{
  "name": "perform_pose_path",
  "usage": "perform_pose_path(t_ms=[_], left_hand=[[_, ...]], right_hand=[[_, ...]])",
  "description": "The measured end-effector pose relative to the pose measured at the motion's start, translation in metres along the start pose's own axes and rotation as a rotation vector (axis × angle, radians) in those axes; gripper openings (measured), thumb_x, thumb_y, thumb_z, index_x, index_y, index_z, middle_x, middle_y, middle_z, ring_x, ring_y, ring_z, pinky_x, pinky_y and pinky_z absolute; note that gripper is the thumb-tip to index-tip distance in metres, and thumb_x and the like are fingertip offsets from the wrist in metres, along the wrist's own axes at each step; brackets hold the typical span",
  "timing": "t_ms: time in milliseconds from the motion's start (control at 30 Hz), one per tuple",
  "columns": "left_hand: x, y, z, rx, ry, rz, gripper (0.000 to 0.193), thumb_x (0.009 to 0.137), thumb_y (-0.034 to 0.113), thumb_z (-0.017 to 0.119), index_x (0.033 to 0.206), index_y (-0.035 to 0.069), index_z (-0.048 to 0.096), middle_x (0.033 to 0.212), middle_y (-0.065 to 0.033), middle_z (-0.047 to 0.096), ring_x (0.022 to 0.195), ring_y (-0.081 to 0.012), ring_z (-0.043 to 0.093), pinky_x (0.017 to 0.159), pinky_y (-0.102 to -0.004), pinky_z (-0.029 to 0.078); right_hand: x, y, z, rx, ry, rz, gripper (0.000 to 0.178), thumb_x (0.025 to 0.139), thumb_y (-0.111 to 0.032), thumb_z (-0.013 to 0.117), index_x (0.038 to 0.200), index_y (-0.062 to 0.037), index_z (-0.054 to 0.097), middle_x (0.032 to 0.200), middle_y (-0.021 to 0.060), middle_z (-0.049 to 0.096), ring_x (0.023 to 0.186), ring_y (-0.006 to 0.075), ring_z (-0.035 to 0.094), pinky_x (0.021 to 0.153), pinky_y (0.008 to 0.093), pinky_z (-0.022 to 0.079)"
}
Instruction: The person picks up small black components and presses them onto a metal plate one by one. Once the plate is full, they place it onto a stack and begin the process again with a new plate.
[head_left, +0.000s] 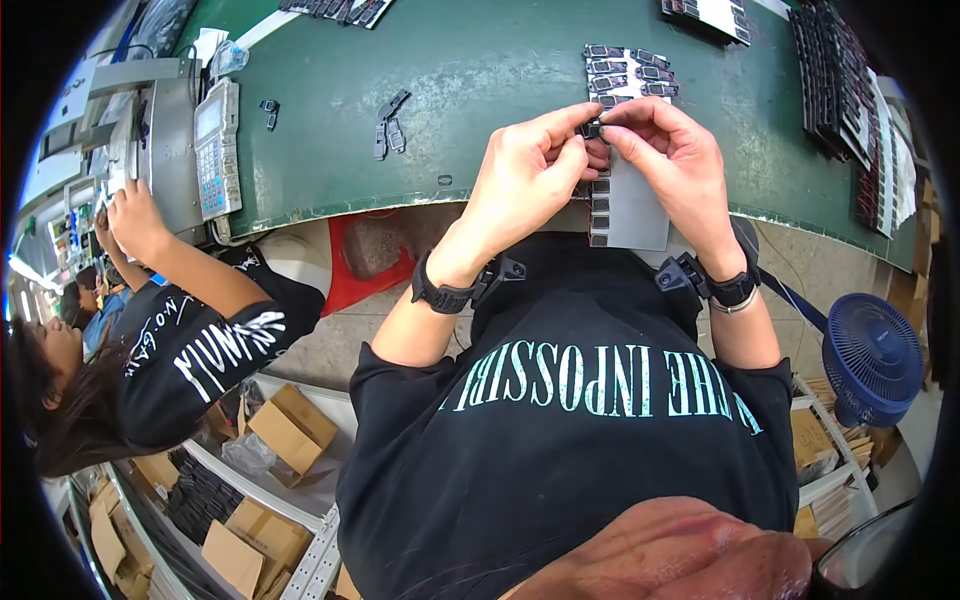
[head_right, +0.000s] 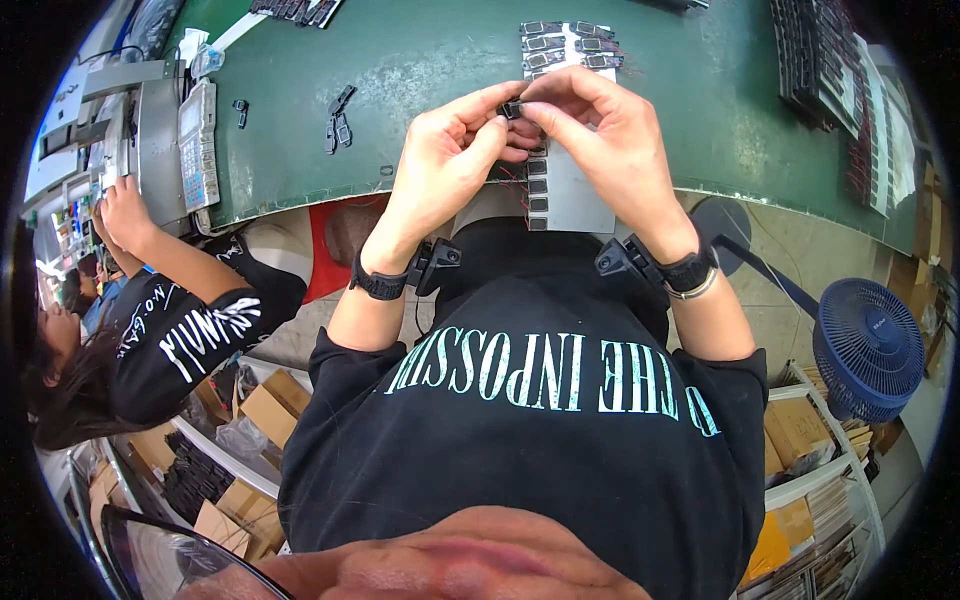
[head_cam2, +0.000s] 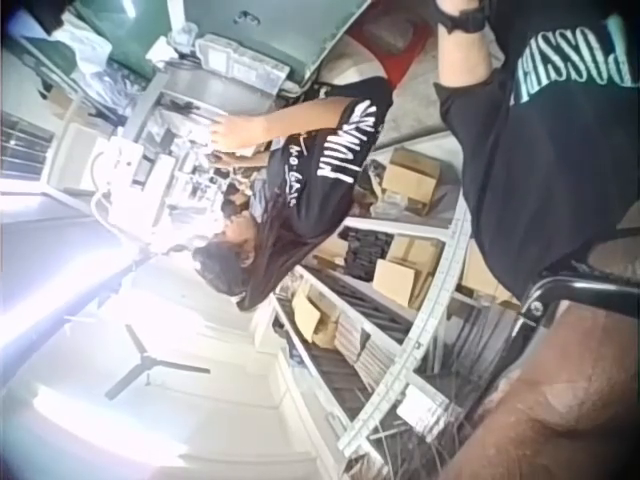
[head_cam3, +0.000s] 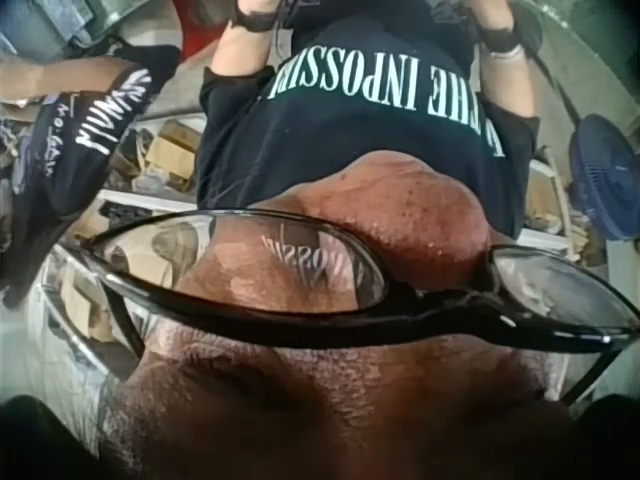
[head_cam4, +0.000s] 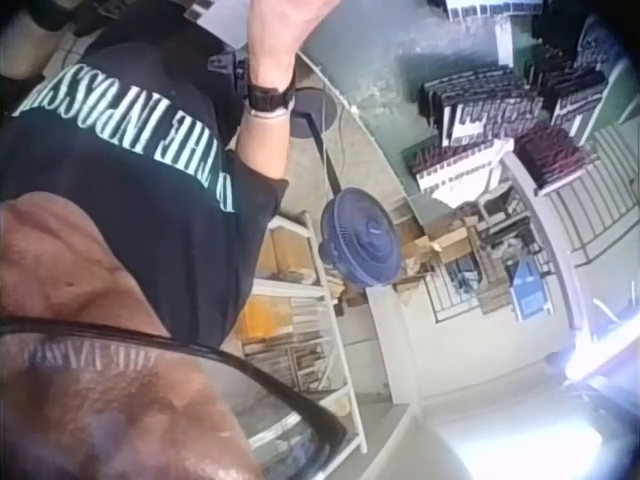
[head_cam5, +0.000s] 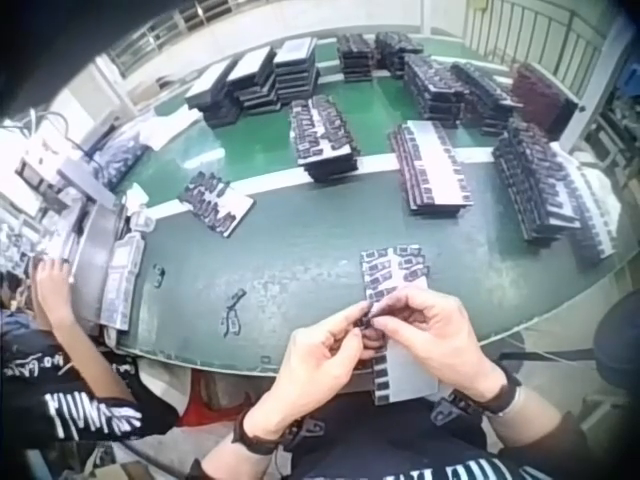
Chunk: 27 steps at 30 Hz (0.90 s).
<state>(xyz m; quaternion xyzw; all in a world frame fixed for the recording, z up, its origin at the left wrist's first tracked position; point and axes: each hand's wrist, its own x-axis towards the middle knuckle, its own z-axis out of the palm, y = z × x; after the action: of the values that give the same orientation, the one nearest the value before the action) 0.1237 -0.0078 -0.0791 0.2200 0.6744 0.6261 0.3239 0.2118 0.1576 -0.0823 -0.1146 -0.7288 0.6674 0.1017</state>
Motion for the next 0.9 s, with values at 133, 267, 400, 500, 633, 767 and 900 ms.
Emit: perform_pose_path(t_ms=[133, 267, 400, 500, 633, 767, 900], left_hand=[[-0.006, 0.005, 0.003, 0.047, -0.064, -0.018, 0.038, 0.101, 0.002, 0.048, 0.137, -0.007, 0.055, 0.103, -0.0143, 0.072, 0.095, -0.0174, 0.071, 0.086, -0.0293, 0.060], [-0.013, 0.010, 0.009, 0.058, -0.134, -0.031, 0.038, 0.100, 0.002, 0.050, 0.136, -0.008, 0.052, 0.100, -0.0149, 0.072, 0.094, -0.0174, 0.072, 0.084, -0.0294, 0.060], [-0.024, 0.008, 0.019, 0.028, -0.155, -0.016, 0.033, 0.098, 0.002, 0.051, 0.129, -0.008, 0.051, 0.095, -0.0161, 0.073, 0.090, -0.0181, 0.073, 0.081, -0.0297, 0.061], [-0.026, 0.004, 0.027, 0.013, -0.115, 0.016, 0.027, 0.095, 0.001, 0.051, 0.120, -0.007, 0.054, 0.090, -0.0169, 0.075, 0.083, -0.0185, 0.075, 0.076, -0.0298, 0.061], [-0.032, 0.003, 0.028, 0.001, -0.106, -0.017, 0.022, 0.094, 0.001, 0.051, 0.114, -0.009, 0.055, 0.089, -0.0184, 0.075, 0.082, -0.0194, 0.075, 0.075, -0.0300, 0.061], [-0.034, 0.003, 0.029, 0.006, -0.121, -0.013, 0.021, 0.094, 0.000, 0.051, 0.112, -0.010, 0.055, 0.089, -0.0196, 0.075, 0.083, -0.0201, 0.075, 0.075, -0.0307, 0.062], [-0.036, 0.003, 0.029, 0.020, -0.129, -0.028, 0.021, 0.094, 0.000, 0.050, 0.112, -0.010, 0.055, 0.089, -0.0201, 0.074, 0.084, -0.0211, 0.075, 0.075, -0.0315, 0.062]], right_hand=[[-0.007, -0.004, -0.006, -0.091, -0.024, 0.012, 0.010, 0.094, -0.005, 0.069, 0.103, -0.0010, 0.069, 0.102, 0.0010, 0.068, 0.087, 0.0071, 0.062, 0.081, 0.0229, 0.052], [-0.013, 0.008, -0.019, 0.140, -0.122, 0.030, 0.012, 0.094, -0.006, 0.069, 0.105, -0.0013, 0.067, 0.102, 0.0017, 0.068, 0.087, 0.0074, 0.062, 0.081, 0.0233, 0.053], [-0.027, 0.005, -0.031, 0.278, -0.222, 0.214, 0.014, 0.095, -0.007, 0.069, 0.107, -0.0017, 0.065, 0.103, 0.0023, 0.066, 0.089, 0.0078, 0.063, 0.080, 0.0239, 0.054], [-0.037, 0.006, -0.030, 0.319, -0.207, 0.210, 0.015, 0.095, -0.008, 0.068, 0.108, -0.0019, 0.064, 0.102, 0.0023, 0.065, 0.089, 0.0079, 0.063, 0.079, 0.0240, 0.054], [-0.041, 0.008, -0.028, 0.339, -0.191, 0.215, 0.016, 0.095, -0.008, 0.069, 0.108, -0.0007, 0.064, 0.097, 0.0026, 0.067, 0.086, 0.0082, 0.064, 0.078, 0.0235, 0.054], [-0.043, 0.012, -0.033, 0.326, -0.225, 0.219, 0.016, 0.095, -0.008, 0.069, 0.108, 0.0001, 0.065, 0.095, 0.0027, 0.068, 0.084, 0.0086, 0.064, 0.078, 0.0234, 0.054], [-0.045, 0.012, -0.033, 0.302, -0.259, 0.212, 0.014, 0.096, -0.007, 0.068, 0.107, 0.0004, 0.064, 0.098, 0.0030, 0.066, 0.087, 0.0086, 0.064, 0.079, 0.0237, 0.054]])
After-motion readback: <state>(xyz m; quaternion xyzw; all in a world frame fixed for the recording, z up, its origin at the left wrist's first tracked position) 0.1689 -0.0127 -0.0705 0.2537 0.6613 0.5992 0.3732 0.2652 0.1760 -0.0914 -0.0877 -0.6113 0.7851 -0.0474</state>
